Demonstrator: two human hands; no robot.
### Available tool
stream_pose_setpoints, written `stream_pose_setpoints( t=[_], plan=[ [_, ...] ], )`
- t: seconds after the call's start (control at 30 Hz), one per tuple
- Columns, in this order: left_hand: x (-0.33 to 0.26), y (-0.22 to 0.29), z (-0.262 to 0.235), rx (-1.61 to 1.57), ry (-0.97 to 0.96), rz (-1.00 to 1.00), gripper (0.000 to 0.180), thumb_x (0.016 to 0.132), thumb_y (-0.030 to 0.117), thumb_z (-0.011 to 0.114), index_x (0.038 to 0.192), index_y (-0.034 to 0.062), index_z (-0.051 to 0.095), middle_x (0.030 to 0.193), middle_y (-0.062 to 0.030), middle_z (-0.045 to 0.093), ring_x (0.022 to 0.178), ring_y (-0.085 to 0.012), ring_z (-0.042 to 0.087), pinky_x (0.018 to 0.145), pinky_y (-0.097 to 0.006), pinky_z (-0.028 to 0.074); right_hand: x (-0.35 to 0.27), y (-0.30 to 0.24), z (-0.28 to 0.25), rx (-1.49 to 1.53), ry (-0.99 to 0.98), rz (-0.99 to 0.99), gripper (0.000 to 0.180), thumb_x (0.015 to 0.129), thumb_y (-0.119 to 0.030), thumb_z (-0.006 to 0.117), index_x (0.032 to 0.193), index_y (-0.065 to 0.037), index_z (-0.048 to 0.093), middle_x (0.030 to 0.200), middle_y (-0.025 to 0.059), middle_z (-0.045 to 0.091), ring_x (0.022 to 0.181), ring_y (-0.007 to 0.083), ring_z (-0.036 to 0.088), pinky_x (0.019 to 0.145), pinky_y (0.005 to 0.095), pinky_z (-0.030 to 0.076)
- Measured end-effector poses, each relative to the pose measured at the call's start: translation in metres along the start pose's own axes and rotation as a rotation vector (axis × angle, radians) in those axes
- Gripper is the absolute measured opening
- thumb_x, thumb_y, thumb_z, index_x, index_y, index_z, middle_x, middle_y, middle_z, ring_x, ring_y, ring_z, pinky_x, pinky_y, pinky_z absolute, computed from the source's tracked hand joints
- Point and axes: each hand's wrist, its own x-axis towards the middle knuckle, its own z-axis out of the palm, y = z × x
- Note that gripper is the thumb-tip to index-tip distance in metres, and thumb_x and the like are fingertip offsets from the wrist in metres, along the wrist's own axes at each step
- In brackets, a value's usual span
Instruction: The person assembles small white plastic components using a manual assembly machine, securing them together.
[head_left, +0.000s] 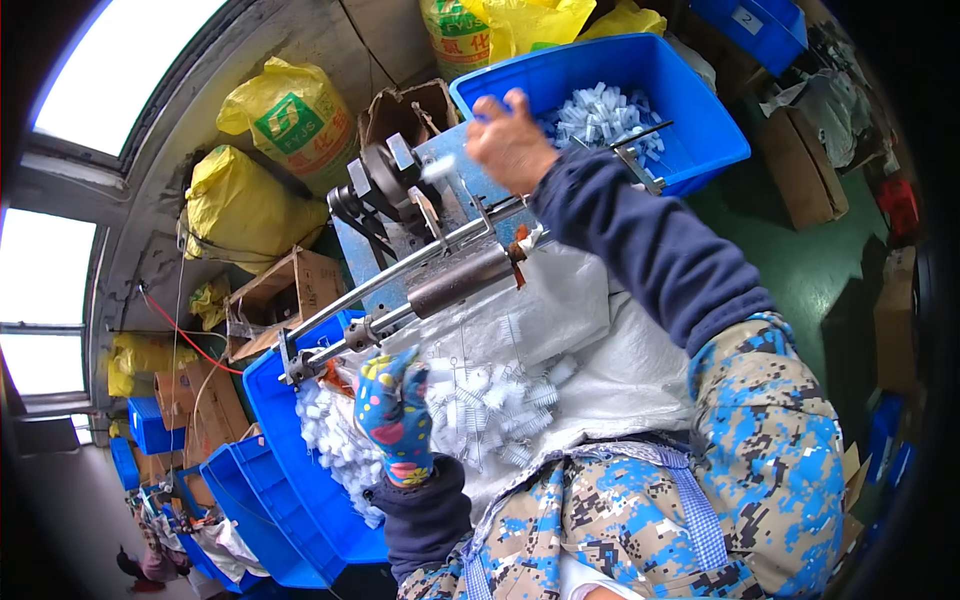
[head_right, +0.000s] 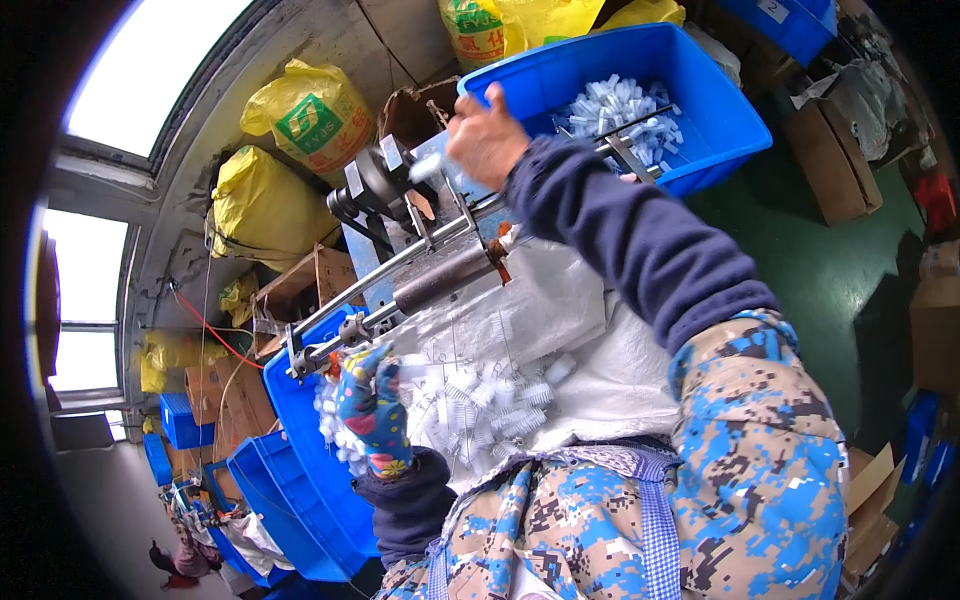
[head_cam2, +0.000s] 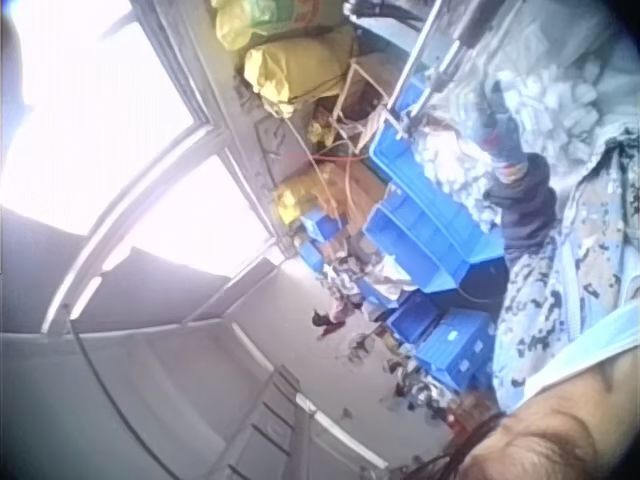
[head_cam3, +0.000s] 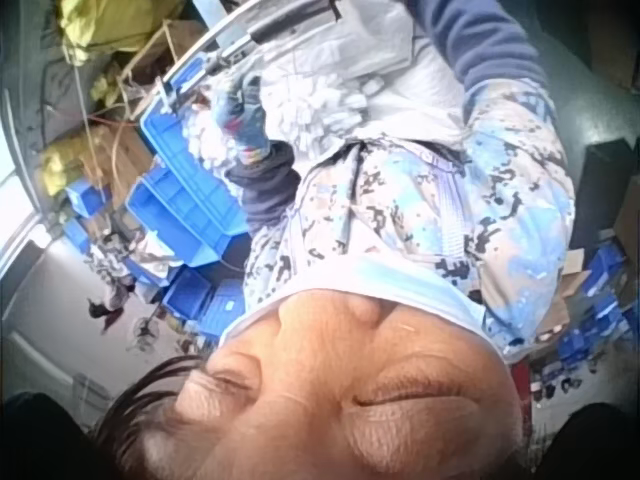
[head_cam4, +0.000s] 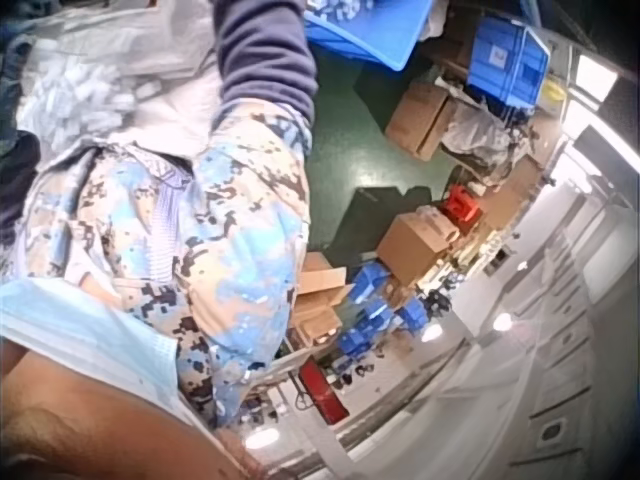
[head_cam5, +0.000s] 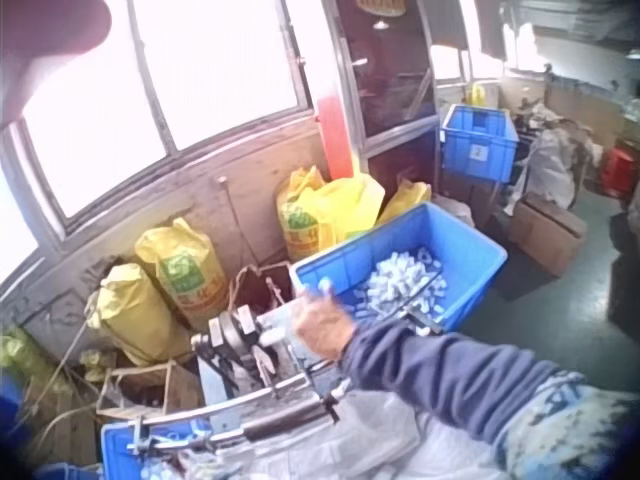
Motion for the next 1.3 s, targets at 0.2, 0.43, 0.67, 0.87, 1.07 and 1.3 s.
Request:
stream_pose_setpoints(
  t=[0.2, 0.43, 0.67, 0.87, 1.07, 1.3],
  plan=[
    [-0.008, -0.009, 0.007, -0.133, 0.149, -0.120, 0.019, 0.076, -0.001, 0.064, 0.095, 0.0015, 0.066, 0.079, -0.0092, 0.061, 0.072, -0.0215, 0.058, 0.069, -0.029, 0.045, -0.037, 0.019, -0.053, 0.318, 0.125, 0.069, 0.026, 0.069, -0.015, 0.064, 0.090, -0.002, 0.062, 0.088, 0.0141, 0.059, 0.090, 0.0298, 0.054, 0.077, 0.0410, 0.041],
    [0.009, 0.015, 0.041, -0.215, 0.176, 0.165, 0.025, 0.080, 0.006, 0.063, 0.104, 0.0009, 0.060, 0.083, -0.0129, 0.061, 0.074, -0.0260, 0.058, 0.069, -0.035, 0.045, -0.110, -0.100, -0.050, 1.079, 0.143, -0.309, 0.007, 0.074, -0.003, 0.054, 0.079, -0.002, 0.051, 0.070, 0.0174, 0.058, 0.067, 0.0350, 0.061, 0.059, 0.0423, 0.049],
    [-0.010, -0.019, 0.091, 0.578, -0.804, 0.298, 0.030, 0.081, 0.014, 0.051, 0.111, 0.0172, 0.058, 0.129, -0.0123, 0.049, 0.118, -0.0345, 0.042, 0.090, -0.041, 0.039, -0.011, -0.060, -0.016, 0.214, 0.027, -0.022, 0.014, 0.075, -0.013, 0.058, 0.086, -0.007, 0.065, 0.100, 0.0121, 0.057, 0.099, 0.0278, 0.055, 0.077, 0.0407, 0.046],
    [-0.002, -0.039, 0.094, 0.535, -0.780, 0.352, 0.013, 0.077, 0.016, 0.052, 0.083, 0.0126, 0.063, 0.081, -0.0070, 0.061, 0.085, -0.0257, 0.058, 0.075, -0.041, 0.042, 0.008, -0.069, -0.007, 0.223, -0.146, 0.027, 0.022, 0.079, -0.017, 0.058, 0.098, -0.013, 0.068, 0.113, 0.0122, 0.054, 0.106, 0.0280, 0.050, 0.086, 0.0431, 0.040],
    [0.007, -0.009, 0.038, 0.426, -0.572, 0.269, 0.022, 0.071, 0.013, 0.067, 0.093, 0.0145, 0.064, 0.085, -0.0058, 0.061, 0.083, -0.0270, 0.058, 0.072, -0.037, 0.044, 0.008, -0.067, -0.003, 0.262, -0.175, 0.048, 0.022, 0.080, -0.015, 0.056, 0.099, -0.011, 0.067, 0.114, 0.0121, 0.055, 0.107, 0.0287, 0.051, 0.085, 0.0434, 0.041],
    [-0.009, -0.002, 0.004, 0.283, -0.404, 0.106, 0.030, 0.072, 0.012, 0.067, 0.102, 0.0136, 0.064, 0.084, -0.0059, 0.061, 0.075, -0.0254, 0.058, 0.065, -0.036, 0.045, 0.010, -0.070, 0.006, 0.248, -0.162, 0.035, 0.023, 0.080, -0.014, 0.056, 0.100, -0.011, 0.067, 0.110, 0.0122, 0.058, 0.103, 0.0289, 0.055, 0.080, 0.0419, 0.046]
  ],
)
